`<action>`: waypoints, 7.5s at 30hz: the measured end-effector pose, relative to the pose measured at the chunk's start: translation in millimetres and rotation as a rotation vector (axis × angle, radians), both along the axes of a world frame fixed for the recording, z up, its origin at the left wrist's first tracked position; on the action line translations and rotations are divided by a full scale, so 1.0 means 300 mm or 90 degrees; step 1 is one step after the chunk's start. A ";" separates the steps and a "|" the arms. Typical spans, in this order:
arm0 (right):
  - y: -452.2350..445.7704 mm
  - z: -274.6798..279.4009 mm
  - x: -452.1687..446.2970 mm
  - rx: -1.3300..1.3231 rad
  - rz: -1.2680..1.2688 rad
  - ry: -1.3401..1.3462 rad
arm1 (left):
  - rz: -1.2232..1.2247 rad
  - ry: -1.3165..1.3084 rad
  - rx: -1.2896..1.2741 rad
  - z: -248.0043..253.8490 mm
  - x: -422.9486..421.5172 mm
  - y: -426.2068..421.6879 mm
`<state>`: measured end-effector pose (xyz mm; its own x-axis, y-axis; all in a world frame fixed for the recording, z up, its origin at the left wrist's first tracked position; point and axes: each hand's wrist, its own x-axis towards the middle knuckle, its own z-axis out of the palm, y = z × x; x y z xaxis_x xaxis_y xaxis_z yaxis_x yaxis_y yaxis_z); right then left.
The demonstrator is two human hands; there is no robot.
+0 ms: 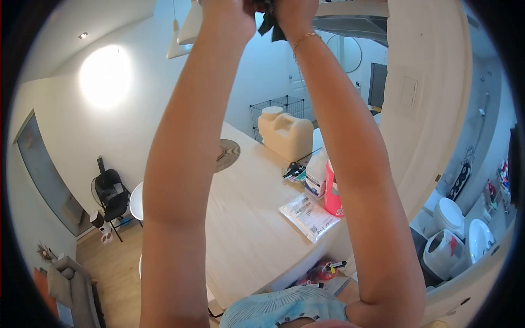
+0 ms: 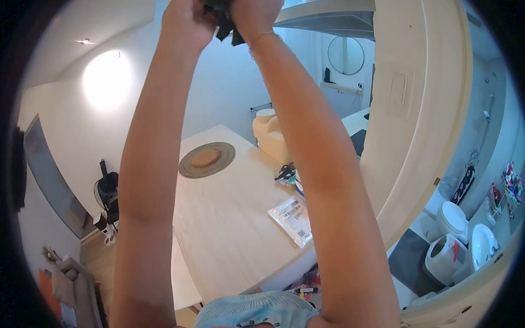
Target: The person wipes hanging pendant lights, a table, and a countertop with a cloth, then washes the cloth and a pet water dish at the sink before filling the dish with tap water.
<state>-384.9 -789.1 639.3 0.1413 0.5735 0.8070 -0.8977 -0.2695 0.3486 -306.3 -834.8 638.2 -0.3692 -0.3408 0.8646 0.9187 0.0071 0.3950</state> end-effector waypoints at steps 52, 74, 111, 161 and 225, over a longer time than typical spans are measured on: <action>-0.361 -1.110 0.845 0.453 1.437 -0.432 | 0.751 -0.445 -0.603 -1.022 1.041 -0.107; -0.906 -1.810 1.974 1.109 1.379 -0.964 | 0.496 -0.844 0.396 -1.641 2.551 -0.837; -1.811 -0.933 2.035 0.453 0.262 -0.409 | 0.156 0.169 -0.556 -0.686 2.084 -3.024; -1.531 -1.543 1.659 0.274 0.089 -1.216 | 0.382 -0.927 0.185 -2.257 1.695 -3.532; -2.020 -1.615 0.706 1.143 -0.347 -0.763 | 0.622 -1.305 -0.843 -2.150 0.761 -3.498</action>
